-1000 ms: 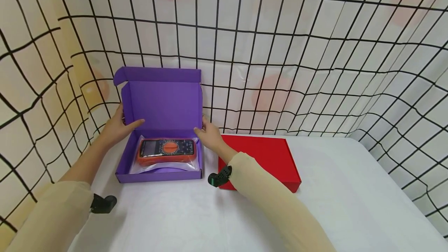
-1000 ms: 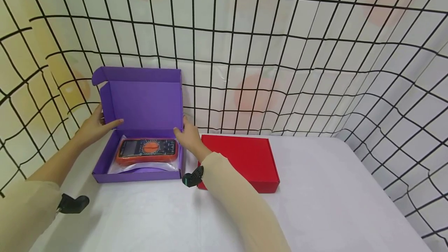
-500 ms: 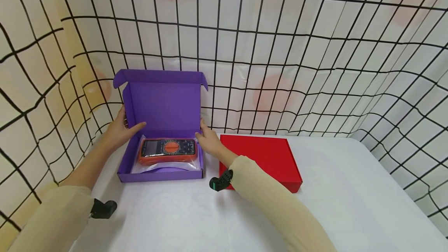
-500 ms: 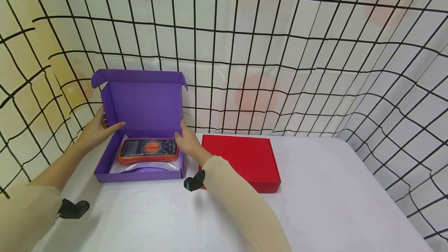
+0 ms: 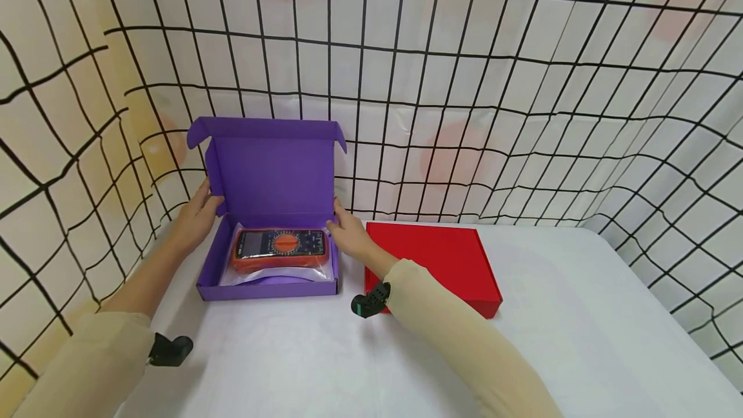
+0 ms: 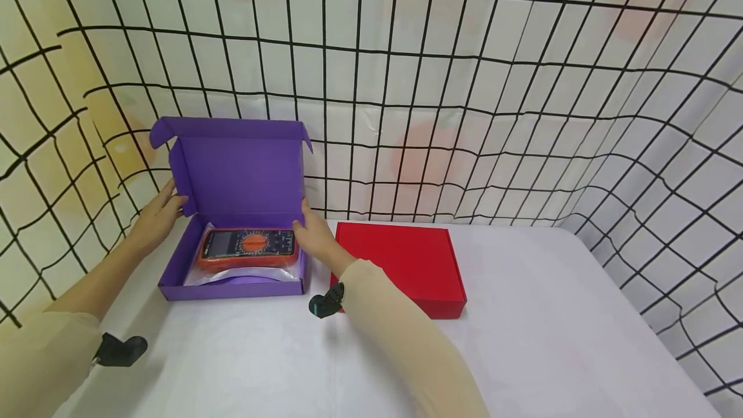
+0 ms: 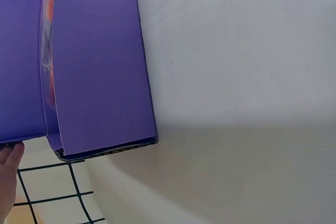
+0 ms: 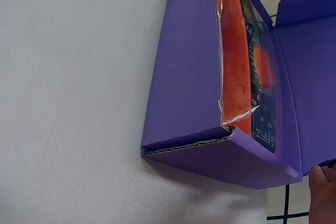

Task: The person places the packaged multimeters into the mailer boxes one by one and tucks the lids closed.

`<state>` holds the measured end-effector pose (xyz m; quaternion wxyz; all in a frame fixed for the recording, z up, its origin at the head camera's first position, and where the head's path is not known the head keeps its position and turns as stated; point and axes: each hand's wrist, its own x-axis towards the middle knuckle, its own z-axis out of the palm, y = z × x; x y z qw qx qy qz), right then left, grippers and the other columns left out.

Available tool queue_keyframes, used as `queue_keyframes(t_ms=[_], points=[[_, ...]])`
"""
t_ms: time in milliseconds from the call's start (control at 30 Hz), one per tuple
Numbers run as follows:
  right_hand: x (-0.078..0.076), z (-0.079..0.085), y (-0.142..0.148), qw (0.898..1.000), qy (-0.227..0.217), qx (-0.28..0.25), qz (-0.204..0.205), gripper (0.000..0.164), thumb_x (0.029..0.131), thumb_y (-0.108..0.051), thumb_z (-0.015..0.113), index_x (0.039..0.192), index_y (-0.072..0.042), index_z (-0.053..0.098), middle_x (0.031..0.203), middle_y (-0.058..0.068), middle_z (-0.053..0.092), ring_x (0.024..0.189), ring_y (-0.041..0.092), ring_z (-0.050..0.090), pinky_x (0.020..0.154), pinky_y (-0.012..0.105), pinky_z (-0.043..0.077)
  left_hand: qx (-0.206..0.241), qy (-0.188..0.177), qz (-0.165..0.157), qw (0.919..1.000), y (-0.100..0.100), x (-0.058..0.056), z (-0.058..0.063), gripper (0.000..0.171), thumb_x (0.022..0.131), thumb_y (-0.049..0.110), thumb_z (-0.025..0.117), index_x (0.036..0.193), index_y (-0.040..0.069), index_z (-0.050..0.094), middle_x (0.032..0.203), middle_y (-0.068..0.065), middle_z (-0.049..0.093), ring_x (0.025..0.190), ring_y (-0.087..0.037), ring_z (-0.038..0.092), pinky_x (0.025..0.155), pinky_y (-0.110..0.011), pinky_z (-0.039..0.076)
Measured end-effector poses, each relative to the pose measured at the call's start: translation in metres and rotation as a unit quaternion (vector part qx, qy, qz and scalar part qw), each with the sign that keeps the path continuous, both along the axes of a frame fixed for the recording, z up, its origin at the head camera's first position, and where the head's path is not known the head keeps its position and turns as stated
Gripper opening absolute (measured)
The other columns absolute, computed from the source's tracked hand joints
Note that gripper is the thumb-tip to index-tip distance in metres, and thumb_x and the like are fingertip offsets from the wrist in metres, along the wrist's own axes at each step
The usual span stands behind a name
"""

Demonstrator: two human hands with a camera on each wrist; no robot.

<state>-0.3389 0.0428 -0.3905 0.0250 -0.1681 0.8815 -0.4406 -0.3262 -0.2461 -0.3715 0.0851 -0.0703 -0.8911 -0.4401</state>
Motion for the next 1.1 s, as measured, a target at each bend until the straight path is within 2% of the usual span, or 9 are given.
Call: queue_keyframes(t_ms=[133, 333, 533, 633, 733, 867, 967, 1033, 1100], points=[[-0.001, -0.001, 0.001, 1.0, 0.005, -0.003, 0.004, 0.058, 0.096, -0.011, 0.041, 0.146, 0.001, 0.014, 0.147, 0.016, 0.029, 0.132, 0.025, 0.034, 0.104, 0.038, 0.034, 0.015, -0.004, 0.008, 0.9998, -0.001, 0.001, 0.0, 0.054, 0.099, 0.025, 0.02, 0.149, 0.012, 0.005, 0.143, -0.03, 0.026, 0.123, -0.05, 0.036, 0.102, -0.058, 0.027], [0.003, 0.001, 0.004, 1.0, -0.004, 0.005, 0.01, 0.056, 0.097, -0.014, 0.039, 0.146, 0.0, 0.014, 0.147, 0.015, 0.03, 0.13, 0.028, 0.038, 0.104, 0.04, 0.035, 0.106, -0.03, -0.028, 0.9935, -0.003, -0.002, 0.002, 0.055, 0.101, 0.031, 0.008, 0.147, 0.001, 0.009, 0.138, -0.034, 0.031, 0.126, -0.045, 0.034, 0.103, -0.049, 0.032], [0.007, 0.002, 0.008, 1.0, -0.014, -0.004, 0.008, 0.05, 0.1, -0.015, 0.035, 0.145, 0.0, 0.02, 0.147, 0.013, 0.029, 0.135, 0.026, 0.029, 0.109, 0.038, 0.026, 0.153, -0.077, -0.002, 0.9852, -0.009, -0.001, 0.003, 0.063, 0.1, 0.039, 0.009, 0.145, -0.004, 0.015, 0.136, -0.031, 0.031, 0.119, -0.015, 0.049, 0.102, -0.029, 0.037], [0.008, 0.001, 0.009, 1.0, -0.019, -0.009, 0.007, 0.049, 0.1, -0.016, 0.034, 0.145, -0.001, 0.02, 0.148, 0.012, 0.028, 0.135, 0.027, 0.029, 0.11, 0.039, 0.025, 0.179, -0.088, -0.021, 0.9798, -0.012, -0.002, 0.0, 0.066, 0.099, 0.043, 0.007, 0.145, -0.005, 0.011, 0.138, -0.03, 0.026, 0.127, -0.023, 0.041, 0.107, -0.033, 0.032], [0.008, 0.0, 0.009, 1.0, -0.025, -0.011, 0.009, 0.048, 0.101, -0.017, 0.033, 0.145, -0.001, 0.021, 0.148, 0.011, 0.027, 0.135, 0.027, 0.028, 0.11, 0.04, 0.025, 0.219, -0.1, -0.044, 0.9696, -0.017, -0.003, -0.005, 0.069, 0.099, 0.046, 0.005, 0.145, -0.005, 0.006, 0.139, -0.015, 0.036, 0.133, -0.034, 0.026, 0.111, -0.038, 0.023], [0.008, -0.001, 0.008, 1.0, -0.023, -0.005, 0.008, 0.048, 0.101, -0.018, 0.032, 0.145, -0.002, 0.023, 0.147, 0.011, 0.03, 0.135, 0.028, 0.028, 0.11, 0.041, 0.025, 0.273, -0.108, -0.077, 0.9529, -0.022, -0.002, -0.008, 0.076, 0.096, 0.053, 0.003, 0.145, -0.004, 0.002, 0.126, 0.011, 0.049, 0.136, -0.035, 0.017, 0.113, -0.044, 0.011], [0.008, -0.002, 0.008, 1.0, -0.021, -0.005, 0.007, 0.047, 0.101, -0.019, 0.032, 0.145, -0.003, 0.024, 0.147, 0.011, 0.031, 0.135, 0.027, 0.028, 0.11, 0.04, 0.024, 0.314, -0.111, -0.1, 0.9377, -0.023, 0.001, -0.008, 0.087, 0.089, 0.062, -0.003, 0.145, -0.005, 0.001, 0.136, 0.0, 0.04, 0.135, -0.039, 0.01, 0.113, -0.047, 0.003], [0.008, -0.003, 0.009, 1.0, -0.019, -0.01, 0.008, 0.047, 0.101, -0.02, 0.031, 0.144, -0.003, 0.025, 0.147, 0.01, 0.03, 0.135, 0.027, 0.028, 0.11, 0.039, 0.024, 0.339, -0.118, -0.111, 0.9269, -0.024, 0.003, -0.006, 0.093, 0.083, 0.066, -0.009, 0.145, -0.004, -0.001, 0.141, -0.018, 0.021, 0.135, -0.04, 0.005, 0.112, -0.048, -0.001], [0.009, -0.004, 0.01, 1.0, -0.014, -0.016, 0.009, 0.046, 0.102, -0.022, 0.03, 0.144, -0.003, 0.027, 0.147, 0.01, 0.032, 0.135, 0.027, 0.029, 0.11, 0.039, 0.024, 0.364, -0.131, -0.118, 0.9148, -0.024, 0.006, -0.004, 0.097, 0.08, 0.068, -0.013, 0.144, -0.004, -0.004, 0.141, -0.026, 0.006, 0.135, -0.039, 0.001, 0.112, -0.047, -0.005]])
